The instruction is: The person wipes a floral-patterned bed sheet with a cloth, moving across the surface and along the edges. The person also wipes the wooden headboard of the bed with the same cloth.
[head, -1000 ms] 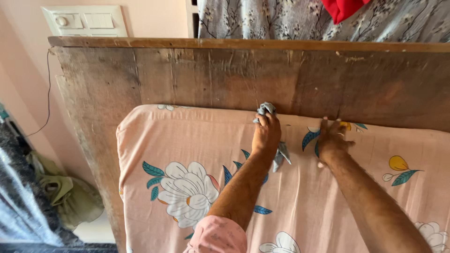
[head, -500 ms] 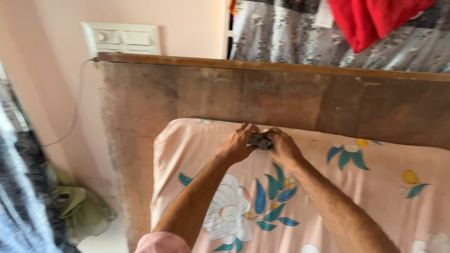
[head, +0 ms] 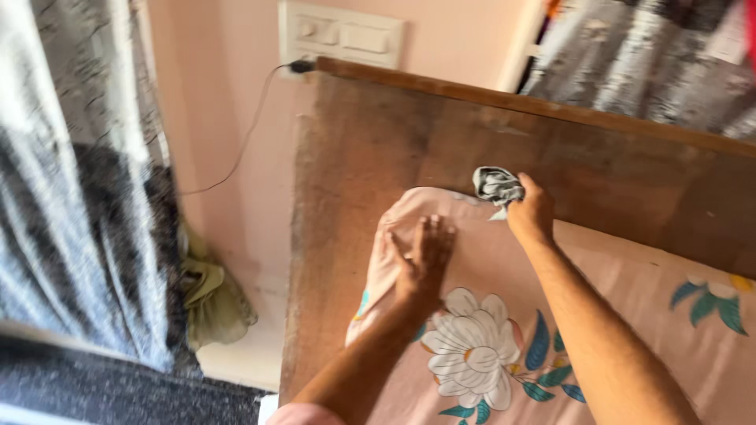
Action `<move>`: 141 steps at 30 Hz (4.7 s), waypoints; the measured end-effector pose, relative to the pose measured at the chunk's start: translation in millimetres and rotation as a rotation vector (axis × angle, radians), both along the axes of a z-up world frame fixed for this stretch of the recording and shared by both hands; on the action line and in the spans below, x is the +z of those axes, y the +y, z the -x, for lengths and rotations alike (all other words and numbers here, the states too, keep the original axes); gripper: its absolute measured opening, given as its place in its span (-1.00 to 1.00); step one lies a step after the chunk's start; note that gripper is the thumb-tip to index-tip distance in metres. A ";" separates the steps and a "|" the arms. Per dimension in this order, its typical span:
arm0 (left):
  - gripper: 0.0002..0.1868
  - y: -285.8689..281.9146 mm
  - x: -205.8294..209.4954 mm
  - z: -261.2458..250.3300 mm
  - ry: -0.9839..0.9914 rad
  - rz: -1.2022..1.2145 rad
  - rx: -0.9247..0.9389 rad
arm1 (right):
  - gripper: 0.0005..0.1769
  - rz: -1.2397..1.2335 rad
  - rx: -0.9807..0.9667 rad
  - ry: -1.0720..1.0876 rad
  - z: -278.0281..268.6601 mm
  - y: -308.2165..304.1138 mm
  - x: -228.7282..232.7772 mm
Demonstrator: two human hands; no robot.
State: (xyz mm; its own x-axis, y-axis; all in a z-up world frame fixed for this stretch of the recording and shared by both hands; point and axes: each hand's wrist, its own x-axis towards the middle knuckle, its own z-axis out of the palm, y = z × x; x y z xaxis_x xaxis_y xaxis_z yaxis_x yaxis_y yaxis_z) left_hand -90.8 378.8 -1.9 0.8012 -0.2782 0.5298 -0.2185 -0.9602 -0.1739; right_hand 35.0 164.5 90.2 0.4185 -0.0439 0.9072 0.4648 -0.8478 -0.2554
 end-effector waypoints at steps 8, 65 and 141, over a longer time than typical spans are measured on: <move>-0.19 -32.8 -29.9 -39.5 0.121 -0.005 0.099 | -0.47 0.668 0.251 0.061 51.6 136.1 -18.0; -0.03 -46.8 -24.7 -40.6 -0.024 -0.045 0.334 | -0.59 0.321 -0.368 0.196 36.2 -192.4 -30.5; -0.19 146.3 78.8 -98.7 -0.280 0.587 -0.567 | -0.74 0.161 0.007 -0.058 -13.4 178.8 2.4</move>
State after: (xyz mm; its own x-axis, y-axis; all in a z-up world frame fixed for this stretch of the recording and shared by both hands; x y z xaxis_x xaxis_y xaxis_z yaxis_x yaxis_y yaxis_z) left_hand 8.0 525.2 76.9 0.4420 -0.2163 0.8705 -0.7155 -0.6703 0.1968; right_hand 48.5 343.4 92.7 0.3650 0.1067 0.9249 0.4807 -0.8723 -0.0891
